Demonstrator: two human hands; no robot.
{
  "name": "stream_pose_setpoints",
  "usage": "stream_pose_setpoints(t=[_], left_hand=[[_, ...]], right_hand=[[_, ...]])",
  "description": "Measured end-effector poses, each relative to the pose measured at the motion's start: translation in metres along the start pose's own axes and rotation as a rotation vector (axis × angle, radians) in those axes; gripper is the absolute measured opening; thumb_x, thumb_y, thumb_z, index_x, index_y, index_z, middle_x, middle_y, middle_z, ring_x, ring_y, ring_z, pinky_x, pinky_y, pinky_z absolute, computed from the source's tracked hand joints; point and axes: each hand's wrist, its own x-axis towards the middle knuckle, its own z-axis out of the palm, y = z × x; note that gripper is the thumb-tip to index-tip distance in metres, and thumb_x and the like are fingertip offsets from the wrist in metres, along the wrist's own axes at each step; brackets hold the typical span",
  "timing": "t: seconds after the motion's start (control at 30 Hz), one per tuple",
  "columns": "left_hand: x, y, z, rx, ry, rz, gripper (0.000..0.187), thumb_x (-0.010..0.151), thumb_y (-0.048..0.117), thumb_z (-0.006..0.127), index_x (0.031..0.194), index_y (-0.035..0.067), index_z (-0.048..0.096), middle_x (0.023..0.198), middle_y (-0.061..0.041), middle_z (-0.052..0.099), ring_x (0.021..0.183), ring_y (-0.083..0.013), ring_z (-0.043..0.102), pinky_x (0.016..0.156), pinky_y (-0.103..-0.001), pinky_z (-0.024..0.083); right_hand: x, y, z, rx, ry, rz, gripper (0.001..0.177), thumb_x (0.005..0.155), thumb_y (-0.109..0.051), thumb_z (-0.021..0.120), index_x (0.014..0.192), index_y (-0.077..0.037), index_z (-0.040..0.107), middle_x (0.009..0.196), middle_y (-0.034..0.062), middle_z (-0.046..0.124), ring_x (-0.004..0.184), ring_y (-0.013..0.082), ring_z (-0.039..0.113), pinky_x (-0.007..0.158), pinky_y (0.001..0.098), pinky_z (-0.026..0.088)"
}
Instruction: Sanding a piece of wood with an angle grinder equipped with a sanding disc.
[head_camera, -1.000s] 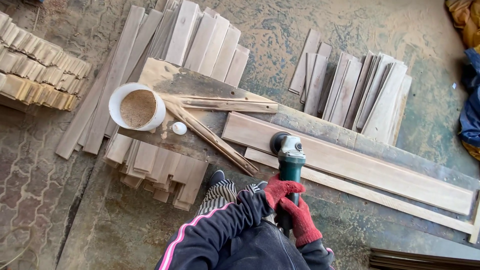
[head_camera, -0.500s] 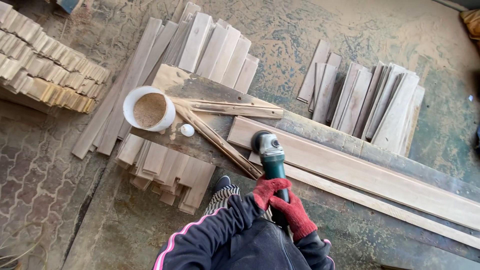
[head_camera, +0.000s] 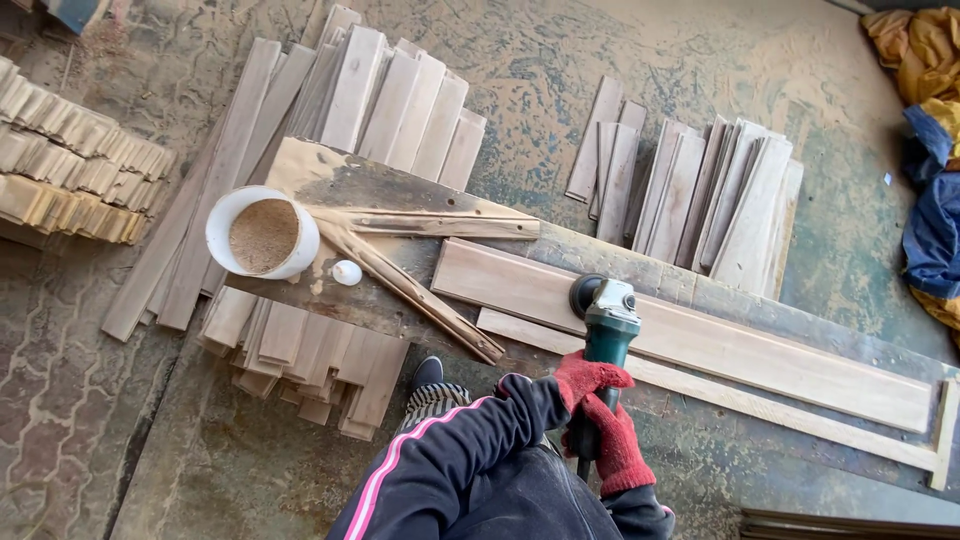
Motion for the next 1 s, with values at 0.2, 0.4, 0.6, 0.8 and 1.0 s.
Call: stream_pose_setpoints(t=[0.2,0.4,0.6,0.8,1.0], left_hand=[[-0.03,0.03,-0.051,-0.123,0.131,0.08,0.046,0.064,0.014,0.086,0.104,0.0,0.069,0.088,-0.014,0.072,0.071,-0.0252,0.069,0.067,-0.034,0.061],[-0.048,0.044,-0.103,-0.341,0.172,0.259,0.039,0.069,0.007,0.083,0.103,0.0,0.067,0.087,-0.013,0.069,0.069,-0.0238,0.066,0.064,-0.033,0.058],[-0.054,0.048,-0.132,-0.408,0.241,0.338,0.044,0.07,0.011,0.082,0.108,-0.001,0.064,0.088,-0.014,0.07,0.068,-0.0247,0.068,0.062,-0.033,0.059],[-0.066,0.046,-0.12,-0.463,0.267,0.351,0.035,0.073,0.01,0.082,0.103,0.0,0.067,0.084,-0.012,0.069,0.068,-0.0232,0.066,0.062,-0.032,0.057],[-0.087,0.043,-0.112,-0.442,0.341,0.316,0.031,0.072,0.012,0.081,0.098,-0.002,0.071,0.083,-0.013,0.071,0.069,-0.0231,0.067,0.065,-0.032,0.058]], right_hand=[[-0.005,-0.024,0.063,-0.154,-0.11,0.021,0.043,0.086,-0.023,0.07,0.114,0.007,0.059,0.082,0.028,0.063,0.059,0.0422,0.064,0.048,0.0497,0.052],[0.006,-0.037,0.114,-0.316,-0.283,0.05,0.047,0.086,-0.028,0.074,0.115,0.005,0.059,0.081,0.0257,0.064,0.057,0.0387,0.064,0.047,0.045,0.052],[-0.027,-0.066,0.157,-0.426,-0.395,0.027,0.05,0.084,-0.028,0.076,0.118,0.005,0.06,0.074,0.0215,0.062,0.052,0.0318,0.061,0.041,0.0385,0.047],[-0.023,-0.07,0.148,-0.469,-0.407,0.041,0.052,0.083,-0.027,0.077,0.122,0.003,0.062,0.075,0.0192,0.062,0.053,0.0283,0.058,0.043,0.0359,0.046],[-0.001,-0.057,0.132,-0.516,-0.471,0.029,0.057,0.076,-0.023,0.083,0.123,0.003,0.066,0.082,0.0175,0.068,0.063,0.0228,0.06,0.052,0.0306,0.046]])
